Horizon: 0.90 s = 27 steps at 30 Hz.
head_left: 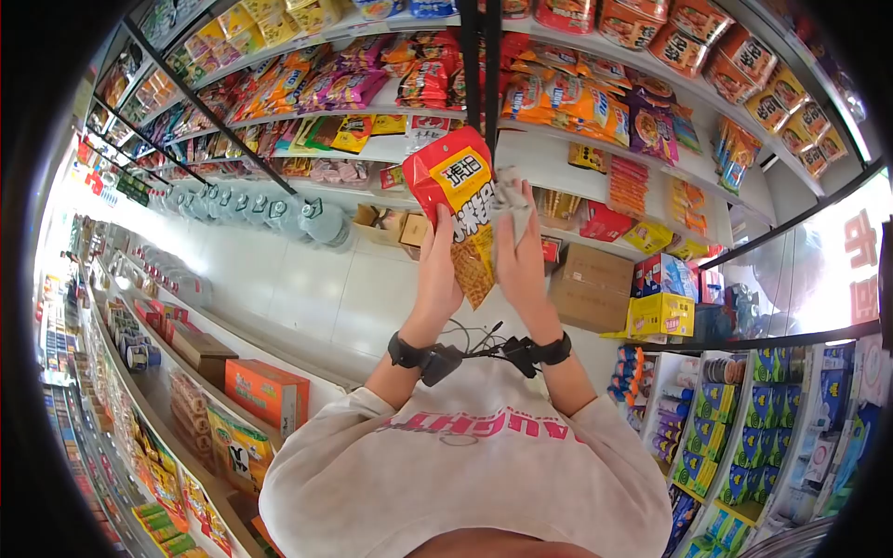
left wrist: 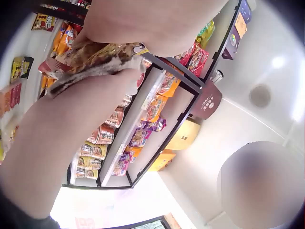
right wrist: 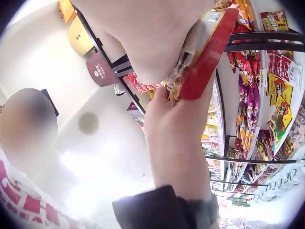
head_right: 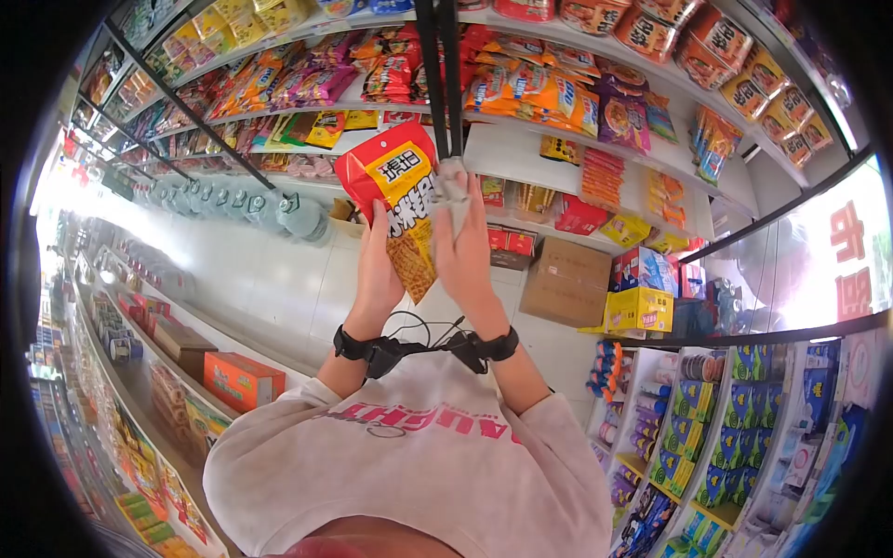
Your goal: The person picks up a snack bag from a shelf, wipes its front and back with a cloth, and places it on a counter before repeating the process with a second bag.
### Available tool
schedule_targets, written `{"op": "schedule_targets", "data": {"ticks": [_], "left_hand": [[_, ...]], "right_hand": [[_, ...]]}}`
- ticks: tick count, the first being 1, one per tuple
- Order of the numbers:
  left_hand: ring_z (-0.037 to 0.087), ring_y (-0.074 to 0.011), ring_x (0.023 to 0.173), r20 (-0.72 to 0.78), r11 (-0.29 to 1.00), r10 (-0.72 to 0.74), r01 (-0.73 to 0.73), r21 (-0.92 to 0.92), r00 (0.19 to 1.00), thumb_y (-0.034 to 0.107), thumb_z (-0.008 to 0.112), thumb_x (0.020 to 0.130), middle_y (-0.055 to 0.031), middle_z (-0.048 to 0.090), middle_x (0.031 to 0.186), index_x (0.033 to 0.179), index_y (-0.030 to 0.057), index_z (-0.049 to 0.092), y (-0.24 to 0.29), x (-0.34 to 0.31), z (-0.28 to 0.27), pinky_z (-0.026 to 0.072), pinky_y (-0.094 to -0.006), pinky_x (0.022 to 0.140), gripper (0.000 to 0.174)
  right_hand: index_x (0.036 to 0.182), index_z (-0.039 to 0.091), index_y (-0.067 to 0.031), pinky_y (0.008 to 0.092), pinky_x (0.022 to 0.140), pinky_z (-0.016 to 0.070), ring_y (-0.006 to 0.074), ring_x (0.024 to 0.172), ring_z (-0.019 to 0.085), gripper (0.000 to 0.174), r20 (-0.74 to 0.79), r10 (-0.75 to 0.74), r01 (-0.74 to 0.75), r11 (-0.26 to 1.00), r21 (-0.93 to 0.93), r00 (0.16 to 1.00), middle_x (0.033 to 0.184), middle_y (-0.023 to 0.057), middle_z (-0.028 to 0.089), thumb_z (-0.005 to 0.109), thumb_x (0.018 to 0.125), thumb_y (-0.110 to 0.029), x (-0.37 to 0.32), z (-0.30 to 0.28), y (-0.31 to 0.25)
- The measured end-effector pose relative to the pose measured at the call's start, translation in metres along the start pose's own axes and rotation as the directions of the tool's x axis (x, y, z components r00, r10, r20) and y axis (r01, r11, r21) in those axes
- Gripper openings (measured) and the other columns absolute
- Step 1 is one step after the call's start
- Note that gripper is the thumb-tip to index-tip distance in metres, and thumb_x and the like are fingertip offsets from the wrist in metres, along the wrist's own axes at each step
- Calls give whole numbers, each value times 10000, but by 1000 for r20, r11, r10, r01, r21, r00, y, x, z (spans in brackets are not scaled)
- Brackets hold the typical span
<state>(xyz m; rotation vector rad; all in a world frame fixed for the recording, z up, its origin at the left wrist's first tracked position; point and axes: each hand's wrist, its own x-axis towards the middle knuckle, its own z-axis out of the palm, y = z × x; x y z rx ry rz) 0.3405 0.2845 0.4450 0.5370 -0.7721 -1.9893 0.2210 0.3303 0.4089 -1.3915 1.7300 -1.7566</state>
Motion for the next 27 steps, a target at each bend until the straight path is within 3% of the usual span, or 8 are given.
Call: {"op": "schedule_targets", "data": {"ticks": [2,5,8,12,16,21,24,27], "left_hand": [[549,-183,1236,-30,1000,5,-6,-14,1000,355,466,1058,-54,554,1358,1435,60,411,19,1,-14,457,-355,1015,482],[564,-199,1232,-46,999,39,-39,-18,998,393,476,1048,-65,561,1366,1429,48,427,57,9,-57,463,-371,1026,516],[601,-248,1202,-48,994,-12,6,-111,999,463,444,1041,-105,581,1359,1421,52,440,106,5,-94,486,-411,1024,560],[604,-270,1199,18,954,40,-33,-298,999,394,502,1030,-122,590,1342,1413,47,445,143,-1,-133,494,-426,1017,520],[618,-279,1171,-145,980,115,-137,-147,983,119,623,954,-131,603,1307,1384,34,455,148,-1,-168,516,-420,993,470],[631,-303,1152,-217,912,-4,-86,-401,976,144,585,980,-179,590,1321,1350,-14,469,158,9,-216,533,-453,986,419],[622,-315,1167,-217,890,45,-137,-434,975,155,574,990,-182,583,1333,1362,-9,461,174,15,-234,531,-471,992,422],[622,-317,1167,-235,913,134,-212,-349,963,157,575,990,-179,583,1335,1371,-8,454,188,20,-231,530,-469,992,432]], "right_hand": [[1445,410,18,365,1135,294,300,1362,419,553,16,102,-103,964,246,995,1434,210,469,487,1029,-338,6,19,21],[1343,515,20,337,990,431,214,1124,571,519,266,320,-378,903,203,909,1210,140,614,575,995,-359,7,30,-7],[1210,609,12,272,740,491,111,814,599,456,405,335,-426,891,156,851,936,51,663,668,945,-354,12,57,-13],[1075,675,4,213,547,417,36,596,529,357,299,346,-393,913,112,889,766,8,650,719,914,-312,22,119,-47],[1055,671,23,240,581,445,61,623,550,342,126,165,-177,979,96,978,779,10,655,700,931,-295,26,173,-47],[1091,645,37,255,660,469,89,720,588,366,-38,-12,17,991,134,999,864,20,675,649,970,-308,28,227,-57],[1110,629,30,240,718,473,86,824,603,407,91,324,-336,896,290,942,932,34,675,611,991,-358,31,234,-43],[1107,632,4,236,742,480,85,856,606,424,333,436,-525,812,256,836,943,33,667,579,1003,-404,36,235,-36]]}}
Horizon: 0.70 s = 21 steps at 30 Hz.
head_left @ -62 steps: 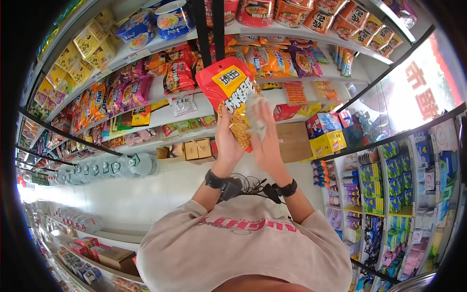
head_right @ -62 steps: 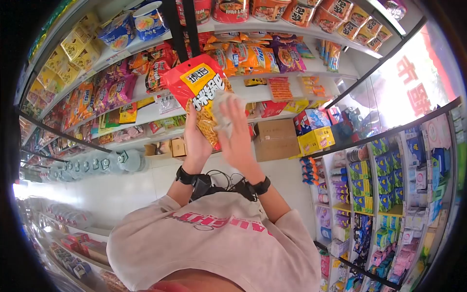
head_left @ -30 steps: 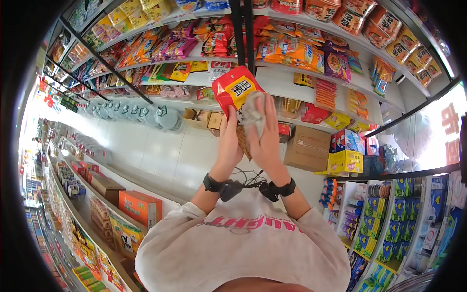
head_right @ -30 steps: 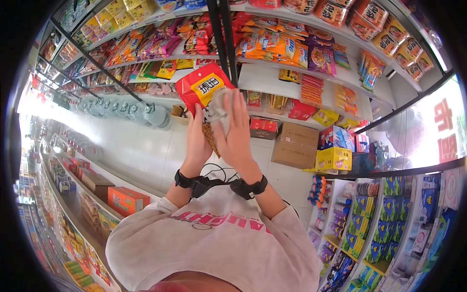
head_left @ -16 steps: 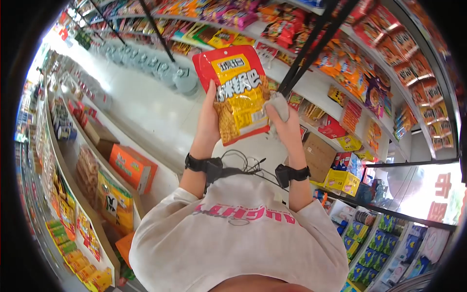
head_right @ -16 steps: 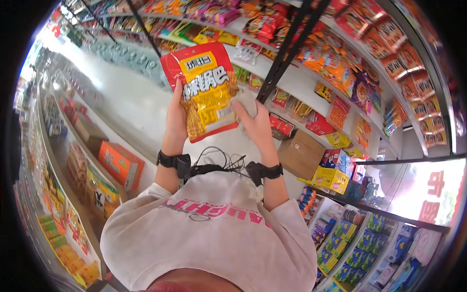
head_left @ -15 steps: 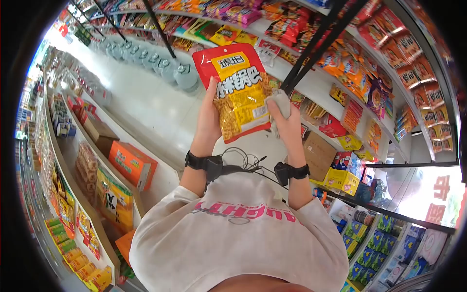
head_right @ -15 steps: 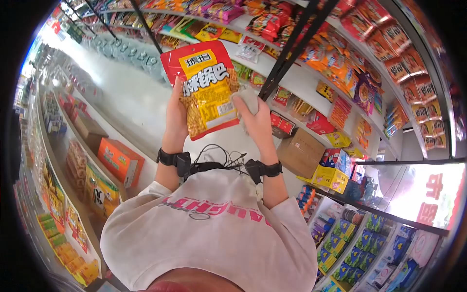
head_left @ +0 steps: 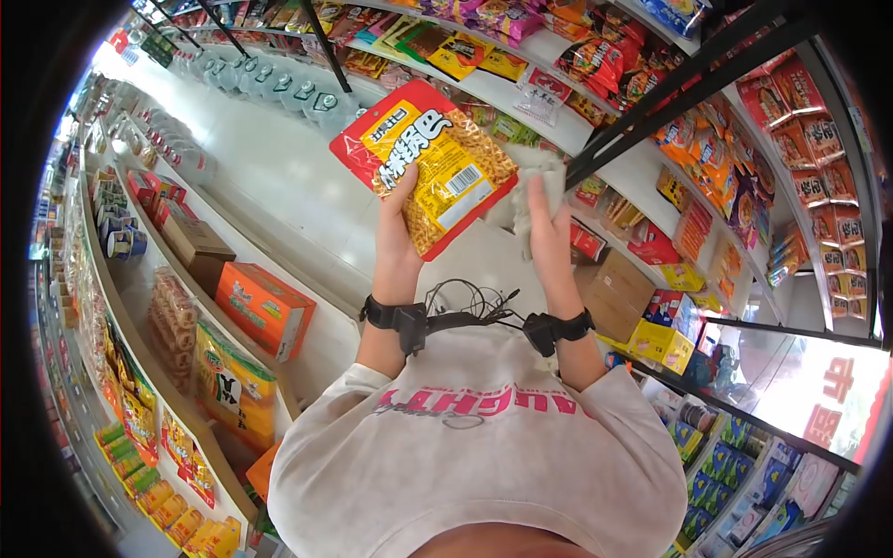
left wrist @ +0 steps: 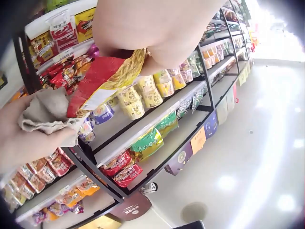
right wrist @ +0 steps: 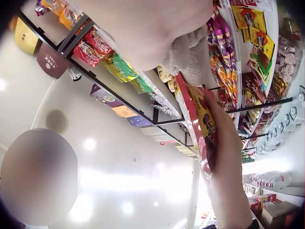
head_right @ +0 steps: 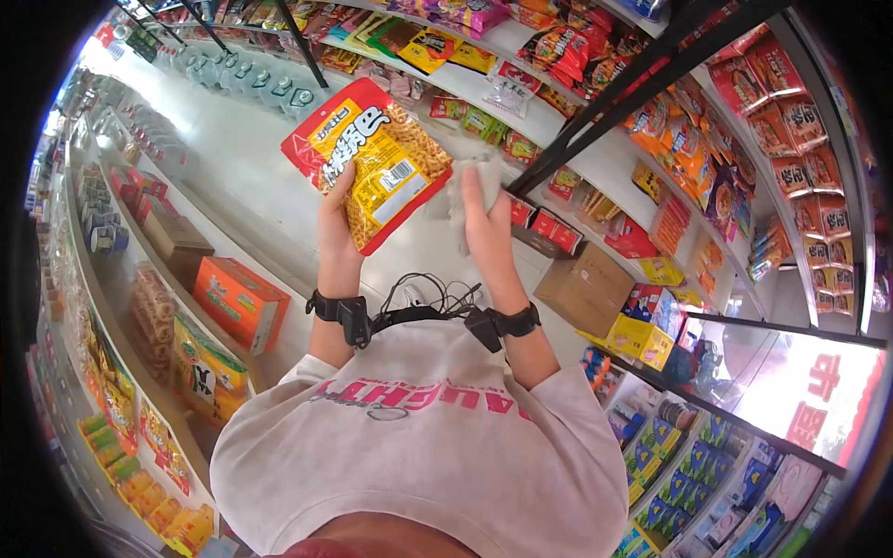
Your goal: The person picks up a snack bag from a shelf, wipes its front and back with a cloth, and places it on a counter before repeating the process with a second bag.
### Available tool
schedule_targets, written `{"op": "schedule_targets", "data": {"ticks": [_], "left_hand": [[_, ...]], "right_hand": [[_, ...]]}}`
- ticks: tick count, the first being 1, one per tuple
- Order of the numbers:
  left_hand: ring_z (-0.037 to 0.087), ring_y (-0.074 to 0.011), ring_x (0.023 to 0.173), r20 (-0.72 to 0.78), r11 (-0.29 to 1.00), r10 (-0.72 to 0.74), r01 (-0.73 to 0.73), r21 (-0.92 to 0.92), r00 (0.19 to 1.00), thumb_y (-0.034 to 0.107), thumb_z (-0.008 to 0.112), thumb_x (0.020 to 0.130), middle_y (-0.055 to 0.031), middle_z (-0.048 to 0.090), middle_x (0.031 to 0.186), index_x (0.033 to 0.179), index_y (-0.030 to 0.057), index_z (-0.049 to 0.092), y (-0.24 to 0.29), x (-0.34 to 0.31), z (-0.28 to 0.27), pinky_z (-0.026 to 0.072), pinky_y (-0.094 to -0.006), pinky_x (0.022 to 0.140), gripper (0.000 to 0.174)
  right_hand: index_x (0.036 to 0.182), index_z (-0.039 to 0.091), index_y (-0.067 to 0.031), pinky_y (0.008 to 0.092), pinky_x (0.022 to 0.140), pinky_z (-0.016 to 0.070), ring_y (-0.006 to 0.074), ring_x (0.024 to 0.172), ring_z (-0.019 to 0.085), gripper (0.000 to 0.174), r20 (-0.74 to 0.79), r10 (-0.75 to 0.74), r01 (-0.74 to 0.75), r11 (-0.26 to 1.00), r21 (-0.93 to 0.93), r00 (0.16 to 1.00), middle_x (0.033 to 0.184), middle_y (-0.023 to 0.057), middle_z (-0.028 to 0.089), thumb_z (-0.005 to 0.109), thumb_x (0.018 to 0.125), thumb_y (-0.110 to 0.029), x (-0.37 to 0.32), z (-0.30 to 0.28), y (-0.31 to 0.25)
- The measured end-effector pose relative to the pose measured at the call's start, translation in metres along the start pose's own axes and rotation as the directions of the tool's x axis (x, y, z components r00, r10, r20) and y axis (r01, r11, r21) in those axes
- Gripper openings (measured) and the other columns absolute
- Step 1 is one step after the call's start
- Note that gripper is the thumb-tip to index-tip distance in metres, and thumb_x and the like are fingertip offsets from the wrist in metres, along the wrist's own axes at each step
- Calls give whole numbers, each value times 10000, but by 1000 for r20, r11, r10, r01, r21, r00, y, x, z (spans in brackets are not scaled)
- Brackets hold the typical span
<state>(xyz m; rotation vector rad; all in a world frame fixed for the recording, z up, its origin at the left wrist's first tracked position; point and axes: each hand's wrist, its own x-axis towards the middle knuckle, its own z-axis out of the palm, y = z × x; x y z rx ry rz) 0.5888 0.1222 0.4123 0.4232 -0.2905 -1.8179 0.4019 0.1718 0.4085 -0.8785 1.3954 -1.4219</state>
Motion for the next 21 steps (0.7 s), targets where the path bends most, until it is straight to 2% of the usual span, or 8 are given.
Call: {"op": "schedule_targets", "data": {"ticks": [3,6,9,10,12,15,18,21], "left_hand": [[640,-283,1137,-15,984,127,-124,131,992,135,577,988,-157,600,1304,1368,4,456,-3,3,14,552,-439,951,420],[648,-260,1107,-56,926,292,-267,267,955,102,592,976,-142,608,1274,1345,-3,466,-18,6,27,567,-407,913,404],[655,-237,1083,-27,837,424,-380,394,905,114,607,972,-124,619,1251,1343,15,467,-36,6,48,568,-388,893,408],[658,-229,1076,1,802,457,-412,432,890,128,611,972,-117,624,1244,1346,27,466,-41,6,54,566,-383,890,414],[647,-229,1098,-6,827,433,-394,400,901,124,605,974,-113,614,1264,1355,27,458,-50,3,64,555,-379,908,419],[623,-233,1141,38,837,427,-411,360,903,122,595,978,-110,595,1301,1368,26,453,-73,-2,72,532,-380,945,426],[595,-240,1186,47,834,426,-412,367,904,92,601,970,-112,572,1339,1380,22,456,-87,-5,80,505,-389,990,441],[608,-233,1165,27,797,472,-440,413,881,67,615,957,-109,583,1324,1371,20,469,-98,-1,87,519,-384,968,441]], "right_hand": [[1107,634,-12,238,738,488,79,850,611,378,182,110,-120,992,43,977,940,23,666,629,981,-368,1,6,-3],[1116,630,-17,247,750,500,83,853,622,354,243,13,-47,990,134,970,936,18,668,685,949,-324,7,8,-5],[1110,624,-20,251,751,509,85,856,629,345,334,113,-160,980,115,936,940,19,668,734,912,-280,19,-10,-8],[1104,623,-22,249,741,510,84,845,629,337,349,83,-154,972,179,933,939,18,667,734,912,-276,22,-14,-7],[1092,621,-25,246,722,512,83,825,629,323,377,24,-148,942,302,926,936,18,665,734,911,-268,27,-22,-6],[1066,628,-22,251,694,508,78,798,626,299,437,39,-204,919,338,899,929,15,662,733,913,-257,30,-43,-21],[1055,635,-3,265,692,502,78,779,615,270,302,-132,70,976,206,944,909,16,655,709,931,-232,41,-60,-15],[1037,641,15,260,695,494,81,758,605,234,-78,-179,195,934,299,981,888,14,659,646,968,-208,58,-77,-26]]}}
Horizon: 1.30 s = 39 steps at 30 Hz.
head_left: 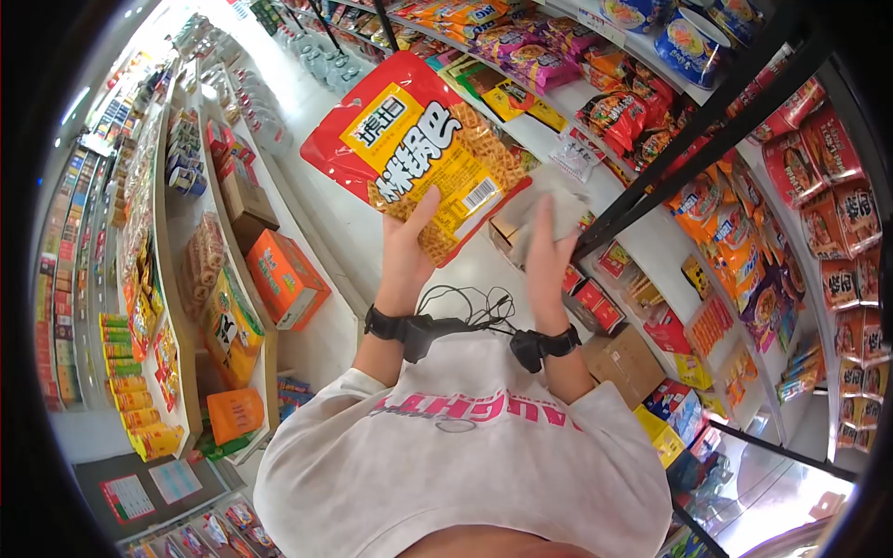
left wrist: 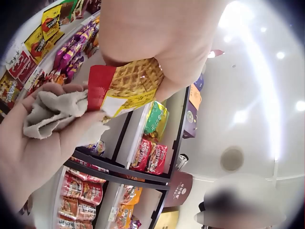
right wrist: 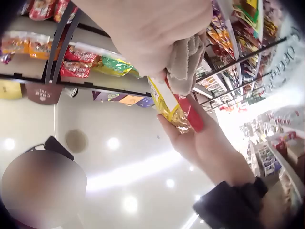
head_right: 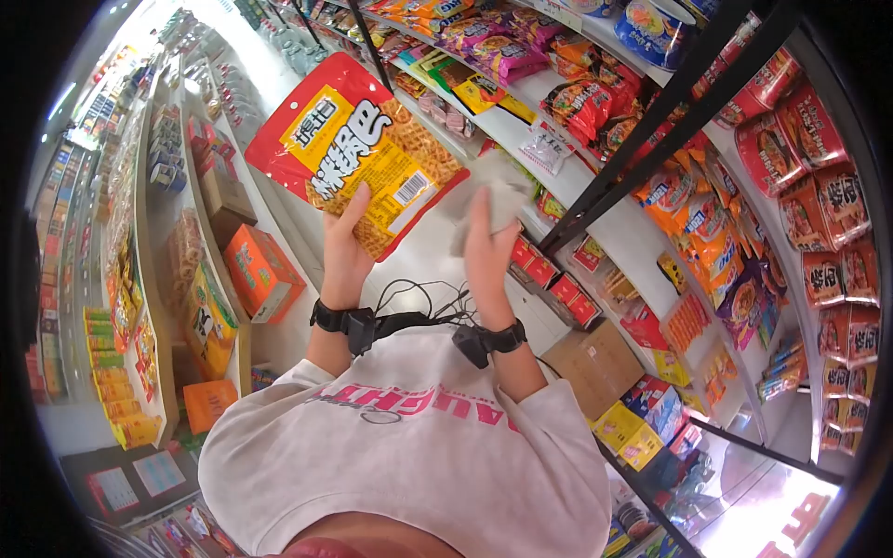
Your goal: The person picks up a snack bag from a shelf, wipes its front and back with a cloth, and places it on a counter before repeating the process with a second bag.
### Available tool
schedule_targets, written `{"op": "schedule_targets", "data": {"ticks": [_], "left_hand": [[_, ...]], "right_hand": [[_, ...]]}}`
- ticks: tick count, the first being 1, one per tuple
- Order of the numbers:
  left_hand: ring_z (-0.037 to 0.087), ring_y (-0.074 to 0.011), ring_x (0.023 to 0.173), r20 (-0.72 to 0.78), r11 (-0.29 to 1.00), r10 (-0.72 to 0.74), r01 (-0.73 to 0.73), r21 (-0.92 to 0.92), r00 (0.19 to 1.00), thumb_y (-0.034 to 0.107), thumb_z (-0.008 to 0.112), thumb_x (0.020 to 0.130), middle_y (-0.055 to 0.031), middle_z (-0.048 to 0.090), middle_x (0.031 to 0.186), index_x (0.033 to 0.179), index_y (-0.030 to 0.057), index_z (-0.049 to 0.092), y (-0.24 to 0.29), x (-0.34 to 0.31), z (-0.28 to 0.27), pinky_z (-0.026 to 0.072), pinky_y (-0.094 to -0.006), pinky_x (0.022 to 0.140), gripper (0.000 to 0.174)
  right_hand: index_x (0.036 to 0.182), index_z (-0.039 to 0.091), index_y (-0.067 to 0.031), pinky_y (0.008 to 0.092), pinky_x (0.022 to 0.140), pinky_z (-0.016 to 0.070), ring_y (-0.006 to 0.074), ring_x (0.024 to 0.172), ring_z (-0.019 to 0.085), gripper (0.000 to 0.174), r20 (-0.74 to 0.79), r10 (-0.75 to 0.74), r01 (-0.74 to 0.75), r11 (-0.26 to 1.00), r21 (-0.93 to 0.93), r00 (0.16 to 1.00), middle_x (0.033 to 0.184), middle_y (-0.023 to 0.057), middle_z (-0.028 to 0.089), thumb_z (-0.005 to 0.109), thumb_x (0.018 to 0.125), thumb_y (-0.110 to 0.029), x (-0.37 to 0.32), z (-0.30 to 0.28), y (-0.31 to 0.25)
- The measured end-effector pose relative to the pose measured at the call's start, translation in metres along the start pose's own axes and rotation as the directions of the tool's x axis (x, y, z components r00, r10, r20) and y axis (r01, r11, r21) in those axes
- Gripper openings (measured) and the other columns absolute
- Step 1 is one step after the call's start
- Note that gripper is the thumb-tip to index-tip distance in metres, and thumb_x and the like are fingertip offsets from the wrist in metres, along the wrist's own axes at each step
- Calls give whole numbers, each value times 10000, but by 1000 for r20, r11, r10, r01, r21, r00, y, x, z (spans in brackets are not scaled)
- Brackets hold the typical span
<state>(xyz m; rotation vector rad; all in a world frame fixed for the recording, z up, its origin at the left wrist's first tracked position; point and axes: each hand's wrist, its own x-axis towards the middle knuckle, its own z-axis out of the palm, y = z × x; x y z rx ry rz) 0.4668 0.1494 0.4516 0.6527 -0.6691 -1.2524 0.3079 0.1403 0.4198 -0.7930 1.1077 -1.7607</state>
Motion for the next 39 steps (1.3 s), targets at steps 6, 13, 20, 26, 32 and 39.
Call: {"op": "schedule_targets", "data": {"ticks": [6,13,20,26,32,39], "left_hand": [[632,-148,1038,32,965,-86,76,249,996,-5,645,914,-70,643,1201,1315,0,515,-38,-12,-4,526,-293,865,421],[611,-143,1107,262,816,-365,171,552,893,30,677,915,-55,634,1248,1336,25,515,-7,-16,6,507,-312,927,450],[620,-142,1081,169,883,-417,354,310,893,60,691,916,-62,631,1241,1338,27,490,39,3,-30,519,-313,920,468],[514,-180,1254,80,918,-164,122,378,983,13,589,929,-101,507,1404,1486,26,299,75,36,-147,446,-345,1027,628],[374,-197,1384,119,870,-64,-3,493,991,-16,543,877,-120,396,1504,1526,22,241,139,49,-229,322,-367,1133,717],[347,-244,1418,98,765,-78,-3,644,992,37,602,873,-157,354,1531,1540,8,215,183,57,-291,281,-372,1160,772]], "right_hand": [[1355,445,61,391,983,430,231,1146,564,454,438,-433,606,673,-424,788,1272,176,570,504,1018,-238,-6,-5,0],[1435,341,64,363,1047,388,270,1224,526,539,361,-83,134,984,-118,929,1329,195,539,408,1061,-319,15,10,15],[1479,263,86,370,1114,309,317,1324,428,548,390,-280,383,898,-218,877,1447,230,427,414,1041,-207,1,70,8],[1465,396,38,494,1198,158,387,1471,250,541,747,-337,693,685,-223,573,1575,200,310,479,974,-171,-49,165,53],[1463,413,14,505,1199,157,378,1471,257,542,936,-183,748,654,-112,300,1559,183,346,480,965,-188,-76,268,86],[1470,397,8,506,1199,158,375,1471,257,537,934,-186,665,744,-69,305,1552,178,363,475,985,-209,-91,359,124]]}}
